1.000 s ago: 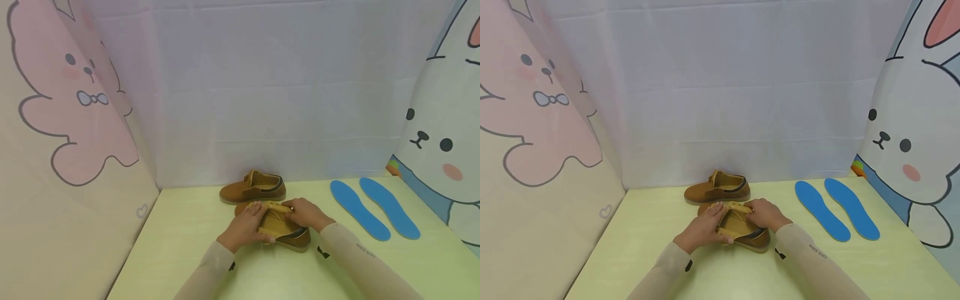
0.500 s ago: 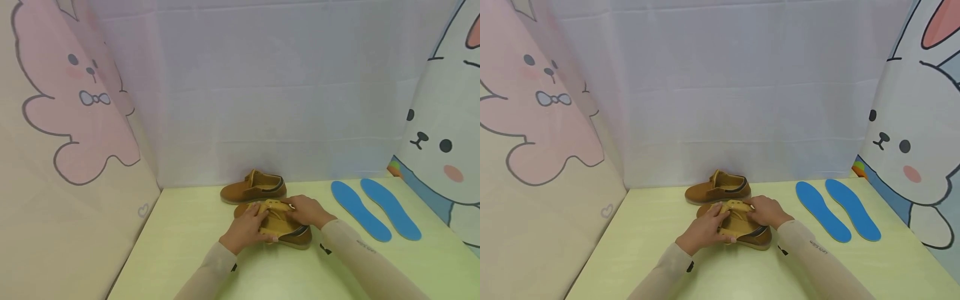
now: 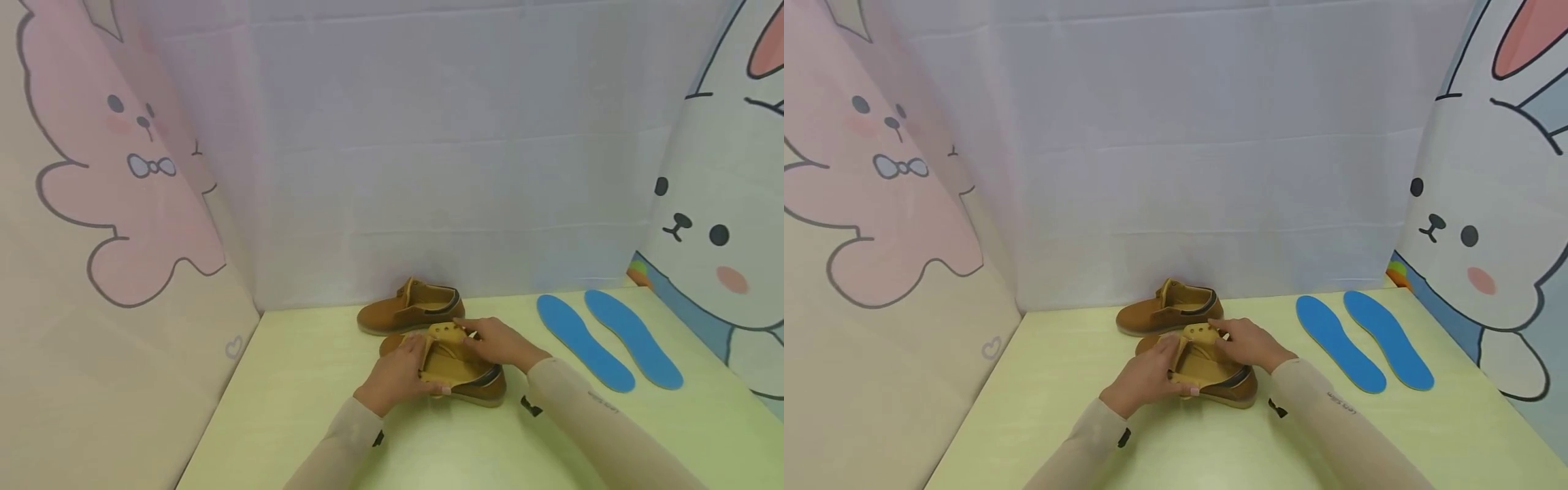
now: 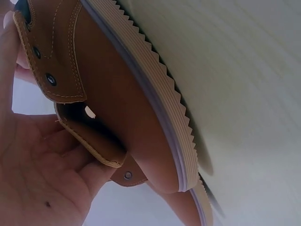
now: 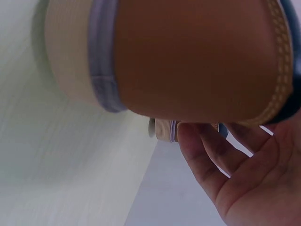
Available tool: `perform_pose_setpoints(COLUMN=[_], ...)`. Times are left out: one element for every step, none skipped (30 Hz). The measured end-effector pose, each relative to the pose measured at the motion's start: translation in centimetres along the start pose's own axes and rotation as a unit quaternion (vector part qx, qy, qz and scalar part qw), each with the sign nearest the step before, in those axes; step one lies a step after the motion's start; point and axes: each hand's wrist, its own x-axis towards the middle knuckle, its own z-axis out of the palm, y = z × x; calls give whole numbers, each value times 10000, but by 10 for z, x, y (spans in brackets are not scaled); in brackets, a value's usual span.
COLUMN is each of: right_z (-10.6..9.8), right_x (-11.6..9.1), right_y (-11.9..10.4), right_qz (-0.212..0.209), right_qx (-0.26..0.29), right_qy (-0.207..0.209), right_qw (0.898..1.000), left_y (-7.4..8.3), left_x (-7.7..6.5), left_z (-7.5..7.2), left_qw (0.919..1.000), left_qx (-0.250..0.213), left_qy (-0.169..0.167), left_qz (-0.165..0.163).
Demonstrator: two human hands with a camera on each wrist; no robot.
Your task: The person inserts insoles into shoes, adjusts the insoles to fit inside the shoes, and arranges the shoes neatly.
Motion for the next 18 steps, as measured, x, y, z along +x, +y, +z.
perform_pose_setpoints(right_z=[-1, -2, -3, -3, -2, -2, -1, -1, 0, 0, 0, -1, -1, -2, -3, -4, -6, -8], right_x=[-1, -2, -3, -4, -5, -6, -7, -8, -9, -9, -10, -11, -12, -12, -14, -15, -16, -18], right_y=[0, 1, 1, 3, 4, 5, 7, 8, 9, 10, 10, 10, 10, 9, 9, 8, 7, 8], right_qz=[-50, -85, -102, -108, -109, -93, -70, -65, -57, -53, -55, -55, -60, -71, -63, -70, -55, -26], right_qx=[46, 46, 46, 49, 48, 64, 76, 83, 123, 133, 148, 113, 30, -39, -102, -191, -268, -340], right_qy=[15, 27, 34, 26, 15, -1, -15, -18, -30, -30, -21, 16, 72, 120, 157, 229, 308, 403], right_qw=[10000, 9999, 9999, 9999, 9999, 9999, 9999, 9999, 9999, 9999, 9999, 9999, 10000, 9999, 9998, 9995, 9992, 9986], left_y=[0, 0, -1, -1, -2, -3, -4, -5, -6, -6, -7, -8, -8, -8, -9, -10, -10, -11], left_x=[0, 0, 0, -1, -1, -1, -1, -1, -1, -1, 0, 0, 0, 0, 1, 1, 1, 0], left_z=[-1, -1, -1, -1, -1, -1, -1, 0, 0, 0, 0, -1, -1, -1, -2, -2, -2, -3], left_qw=[10000, 10000, 9999, 9998, 9997, 9995, 9992, 9990, 9988, 9986, 9986, 9984, 9983, 9985, 9985, 9987, 9989, 9990], left_qx=[-40, -96, -137, -213, -253, -320, -402, -443, -469, -496, -492, -515, -523, -498, -483, -448, -411, -392], left_qy=[-17, -16, -26, -28, -39, -51, -73, -96, -131, -166, -209, -230, -237, -237, -238, -236, -233, -230], left_qz=[-7, -12, -6, -12, -27, -38, -56, -62, -60, -58, -61, -56, -49, -40, -27, -21, -13, 2])
